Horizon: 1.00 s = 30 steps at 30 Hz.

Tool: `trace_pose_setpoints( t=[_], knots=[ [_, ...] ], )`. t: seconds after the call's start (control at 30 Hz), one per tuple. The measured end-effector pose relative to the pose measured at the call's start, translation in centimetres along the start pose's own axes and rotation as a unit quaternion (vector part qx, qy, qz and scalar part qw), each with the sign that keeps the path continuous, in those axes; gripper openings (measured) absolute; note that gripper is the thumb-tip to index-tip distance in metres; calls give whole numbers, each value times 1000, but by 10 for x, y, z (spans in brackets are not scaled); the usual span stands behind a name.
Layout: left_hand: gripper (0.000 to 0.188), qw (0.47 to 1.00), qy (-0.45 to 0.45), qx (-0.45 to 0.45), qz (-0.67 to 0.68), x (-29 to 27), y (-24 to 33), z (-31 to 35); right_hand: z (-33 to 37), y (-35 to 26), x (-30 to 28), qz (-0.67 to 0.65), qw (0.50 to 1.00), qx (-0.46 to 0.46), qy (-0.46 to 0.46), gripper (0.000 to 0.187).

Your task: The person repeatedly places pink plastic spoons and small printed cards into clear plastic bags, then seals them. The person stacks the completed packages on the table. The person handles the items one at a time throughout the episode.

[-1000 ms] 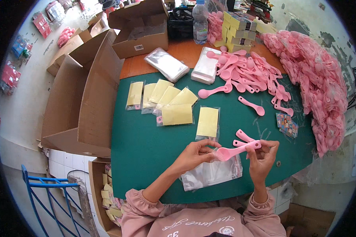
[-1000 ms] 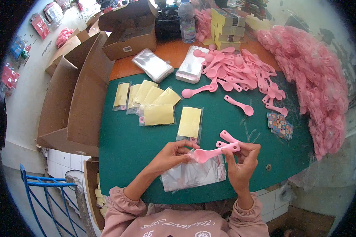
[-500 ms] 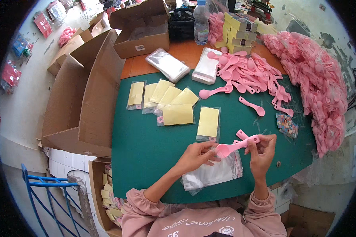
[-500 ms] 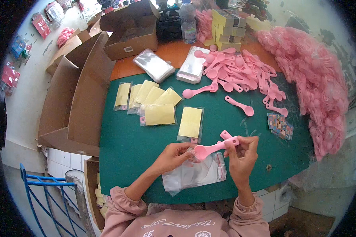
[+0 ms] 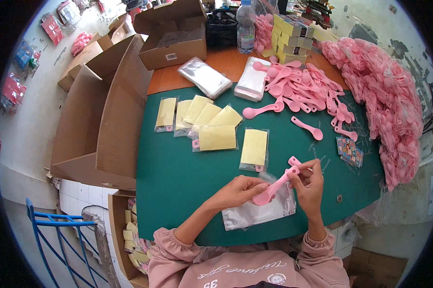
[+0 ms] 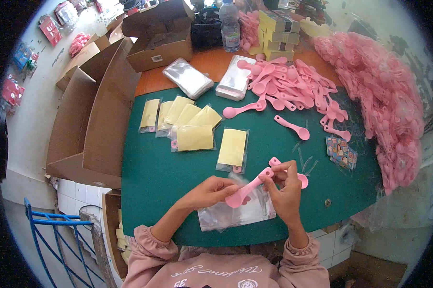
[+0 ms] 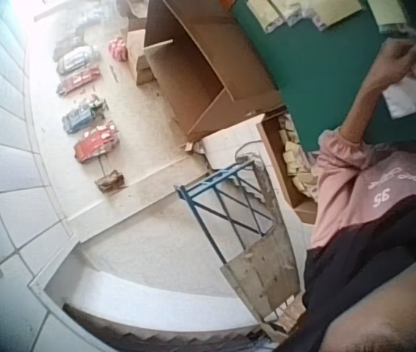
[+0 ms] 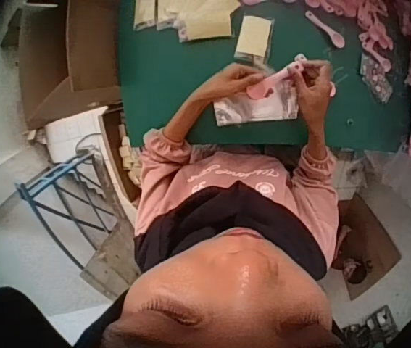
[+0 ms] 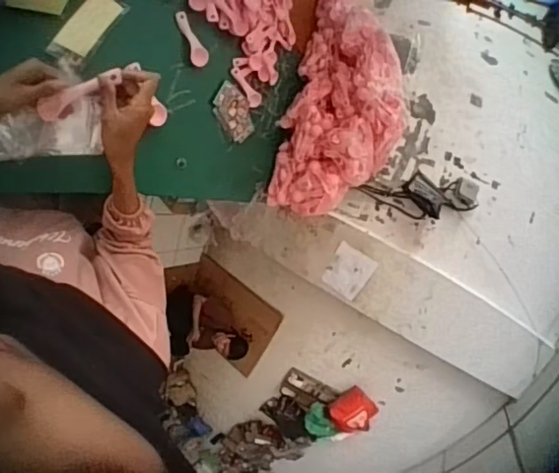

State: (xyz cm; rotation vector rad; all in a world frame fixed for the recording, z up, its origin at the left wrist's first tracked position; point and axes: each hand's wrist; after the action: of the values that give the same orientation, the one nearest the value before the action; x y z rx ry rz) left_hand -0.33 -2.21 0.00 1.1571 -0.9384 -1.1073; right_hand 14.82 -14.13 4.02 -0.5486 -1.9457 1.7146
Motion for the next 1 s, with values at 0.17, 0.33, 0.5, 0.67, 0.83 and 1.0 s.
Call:
trace_pose_setpoints(
  t=[0.17, 0.33, 0.5, 0.67, 0.83, 1.0],
  knots=[
    [34, 999, 3, 7, 35, -1, 8, 0, -1, 4, -2, 130, 965, -163, -160, 37],
    [34, 989, 15, -25, 145, -2, 17, 4, -22, -6, -27, 76, 970, -153, -172, 43],
    [30, 997, 2, -1, 80, -8, 20, 6, -82, -11, -146, 536, 828, -35, 163, 25],
    [30, 999, 21, 26, 21, -9, 16, 1, -101, 28, -232, 602, 774, 60, 187, 25],
    [32, 996, 23, 27, 81, -9, 21, 6, -98, 26, -210, 653, 711, 76, 250, 33],
    [33, 995, 58, 16, 86, -7, 20, 5, -102, 41, -240, 627, 727, 67, 271, 39]
  ],
)
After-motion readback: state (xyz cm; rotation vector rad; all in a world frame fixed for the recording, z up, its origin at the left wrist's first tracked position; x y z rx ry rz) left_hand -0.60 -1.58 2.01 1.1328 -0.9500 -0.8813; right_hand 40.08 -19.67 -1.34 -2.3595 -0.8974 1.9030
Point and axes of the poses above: each hand's wrist, its own z-axis away from the middle knuckle, its own x-axis out of the palm, y = z × x, and after that the axes turned 13 degrees about -z, right-handed
